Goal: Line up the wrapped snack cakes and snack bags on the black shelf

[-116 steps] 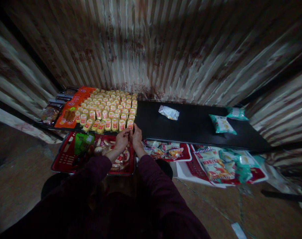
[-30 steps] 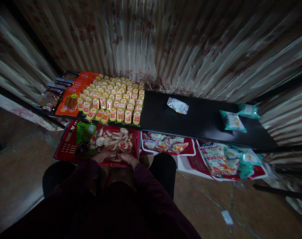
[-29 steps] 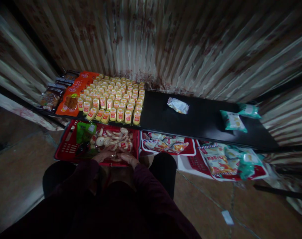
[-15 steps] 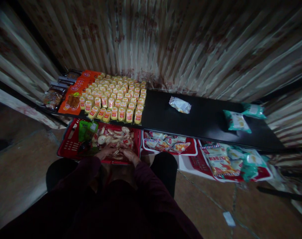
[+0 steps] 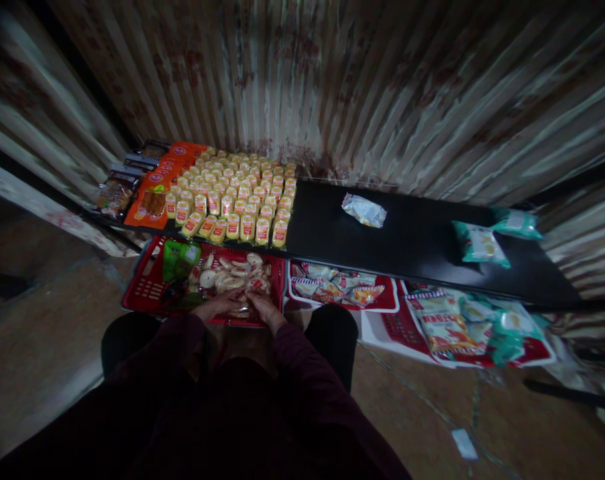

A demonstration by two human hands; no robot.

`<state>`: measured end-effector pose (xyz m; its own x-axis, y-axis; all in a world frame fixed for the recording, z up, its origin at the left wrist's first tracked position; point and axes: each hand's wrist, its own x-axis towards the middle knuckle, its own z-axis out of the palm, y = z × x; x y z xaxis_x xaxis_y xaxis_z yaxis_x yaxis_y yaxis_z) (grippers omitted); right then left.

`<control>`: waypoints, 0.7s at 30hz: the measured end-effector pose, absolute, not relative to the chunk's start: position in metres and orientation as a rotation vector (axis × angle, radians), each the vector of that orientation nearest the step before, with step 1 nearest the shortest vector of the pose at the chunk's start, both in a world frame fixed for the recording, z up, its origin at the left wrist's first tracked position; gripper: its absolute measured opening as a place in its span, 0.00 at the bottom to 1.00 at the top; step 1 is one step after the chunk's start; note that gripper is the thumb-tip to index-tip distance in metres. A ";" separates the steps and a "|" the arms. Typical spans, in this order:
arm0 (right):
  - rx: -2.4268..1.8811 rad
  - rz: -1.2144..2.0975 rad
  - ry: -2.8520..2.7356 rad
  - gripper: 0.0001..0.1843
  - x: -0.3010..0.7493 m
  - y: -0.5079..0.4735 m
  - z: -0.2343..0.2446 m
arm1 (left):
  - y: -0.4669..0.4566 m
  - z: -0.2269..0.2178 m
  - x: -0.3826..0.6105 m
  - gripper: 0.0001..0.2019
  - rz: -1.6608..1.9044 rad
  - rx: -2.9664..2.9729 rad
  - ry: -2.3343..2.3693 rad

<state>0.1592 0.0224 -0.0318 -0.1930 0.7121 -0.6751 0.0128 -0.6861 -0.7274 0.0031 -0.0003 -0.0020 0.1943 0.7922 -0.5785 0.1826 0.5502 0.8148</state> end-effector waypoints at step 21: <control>-1.566 1.884 -0.652 0.23 0.163 0.018 -0.007 | -0.002 0.013 0.023 0.12 0.520 0.857 1.577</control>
